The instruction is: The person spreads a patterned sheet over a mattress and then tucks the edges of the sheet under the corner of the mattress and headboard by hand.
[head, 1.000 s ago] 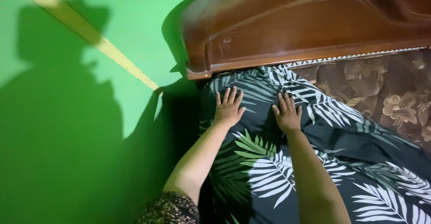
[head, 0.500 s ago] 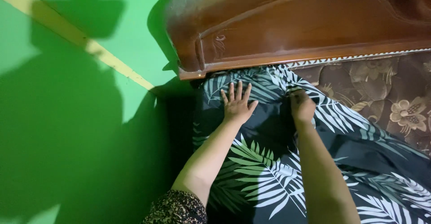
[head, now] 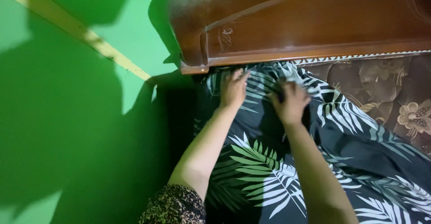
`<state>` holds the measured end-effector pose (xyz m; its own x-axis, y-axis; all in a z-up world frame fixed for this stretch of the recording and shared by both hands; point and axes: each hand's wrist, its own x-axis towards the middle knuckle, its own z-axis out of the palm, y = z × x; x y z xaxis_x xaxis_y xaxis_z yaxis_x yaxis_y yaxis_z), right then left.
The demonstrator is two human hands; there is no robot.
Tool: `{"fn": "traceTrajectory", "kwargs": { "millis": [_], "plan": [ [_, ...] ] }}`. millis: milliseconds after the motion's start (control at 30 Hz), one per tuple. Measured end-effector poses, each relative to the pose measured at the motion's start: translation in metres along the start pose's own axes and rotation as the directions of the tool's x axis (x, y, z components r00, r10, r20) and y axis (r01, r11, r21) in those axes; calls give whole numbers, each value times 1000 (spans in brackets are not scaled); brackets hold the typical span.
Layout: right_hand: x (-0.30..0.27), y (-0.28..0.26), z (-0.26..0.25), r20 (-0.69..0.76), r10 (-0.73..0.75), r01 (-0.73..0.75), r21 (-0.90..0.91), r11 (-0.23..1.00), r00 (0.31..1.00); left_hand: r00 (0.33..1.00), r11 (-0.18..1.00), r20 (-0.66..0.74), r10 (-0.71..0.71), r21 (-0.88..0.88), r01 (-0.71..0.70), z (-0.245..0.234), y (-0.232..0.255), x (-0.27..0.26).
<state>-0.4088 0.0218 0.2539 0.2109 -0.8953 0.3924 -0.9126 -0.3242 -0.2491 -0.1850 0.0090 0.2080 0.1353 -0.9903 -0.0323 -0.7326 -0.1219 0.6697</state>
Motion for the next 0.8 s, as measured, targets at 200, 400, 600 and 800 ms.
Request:
{"fn": "traceTrajectory", "kwargs": {
  "millis": [200, 400, 600, 800],
  "plan": [
    [6, 19, 41, 107, 139, -167, 329, 929, 984, 990, 961, -70, 121, 259, -99, -9, -19, 17],
    [34, -3, 28, -71, 163, -165, -29, 986, 984, 975, 947, -115, 188, 286, -149, -26, -21, -8],
    [30, -55, 27, -46, 65, -55, 191, 980, 997, 993, 942, 36, 116, 312, -122, -28, -20, -5],
    [47, -6, 52, 20, 195, -191, 308, 932, 981, 985, 953, -50, 167, 264, -148, -27, -20, -12]
  ]
}}
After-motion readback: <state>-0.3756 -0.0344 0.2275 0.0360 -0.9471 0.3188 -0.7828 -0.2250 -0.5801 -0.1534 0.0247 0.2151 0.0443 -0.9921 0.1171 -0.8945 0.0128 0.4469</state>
